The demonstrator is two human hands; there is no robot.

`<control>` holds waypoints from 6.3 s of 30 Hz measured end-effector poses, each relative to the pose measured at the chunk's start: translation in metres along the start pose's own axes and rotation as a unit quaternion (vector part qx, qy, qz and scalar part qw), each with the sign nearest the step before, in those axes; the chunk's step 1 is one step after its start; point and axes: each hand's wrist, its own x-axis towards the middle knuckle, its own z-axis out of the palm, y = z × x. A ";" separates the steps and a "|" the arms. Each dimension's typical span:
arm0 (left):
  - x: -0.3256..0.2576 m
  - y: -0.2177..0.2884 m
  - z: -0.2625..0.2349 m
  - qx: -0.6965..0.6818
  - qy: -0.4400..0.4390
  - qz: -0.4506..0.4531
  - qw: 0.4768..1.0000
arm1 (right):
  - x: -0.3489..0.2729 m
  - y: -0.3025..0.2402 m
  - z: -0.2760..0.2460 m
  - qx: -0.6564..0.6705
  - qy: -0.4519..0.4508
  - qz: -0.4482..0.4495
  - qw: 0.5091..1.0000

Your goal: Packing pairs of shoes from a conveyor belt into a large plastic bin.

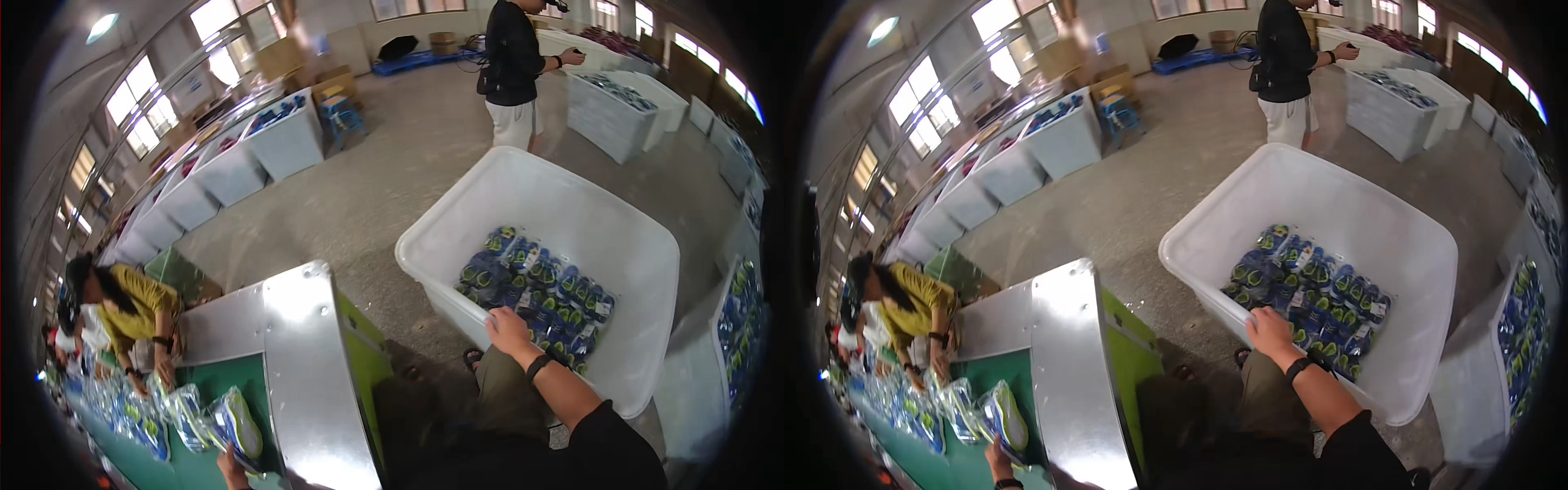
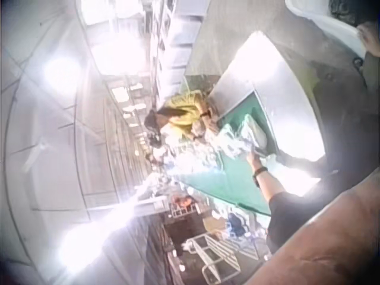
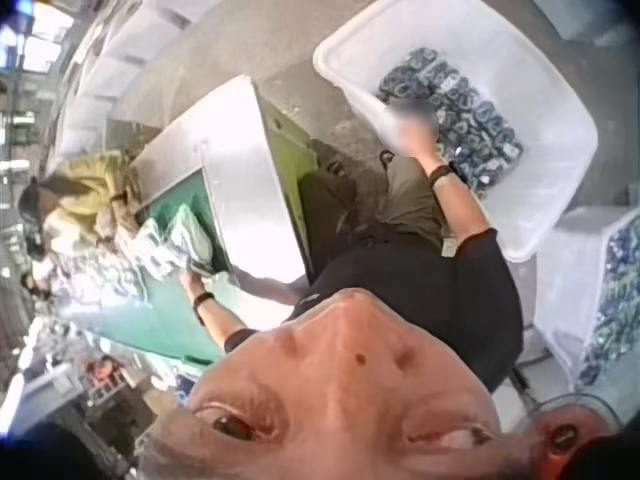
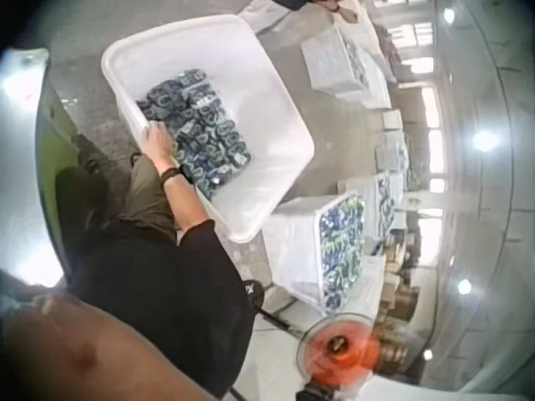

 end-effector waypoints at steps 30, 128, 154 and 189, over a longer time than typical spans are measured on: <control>-0.135 0.222 0.209 -0.302 -0.010 -0.079 0.950 | -0.011 0.020 0.016 -0.018 0.033 -0.025 0.999; -0.148 0.261 0.307 -0.185 -0.141 -0.012 0.972 | -0.014 0.125 -0.020 0.408 -0.112 0.213 0.881; 0.007 0.114 0.086 0.188 0.219 -0.252 0.924 | -0.035 0.063 -0.019 -0.063 -0.109 0.016 0.992; -0.120 0.204 0.170 -0.500 -0.039 -0.097 0.859 | -0.045 0.071 -0.007 0.072 -0.011 0.029 0.997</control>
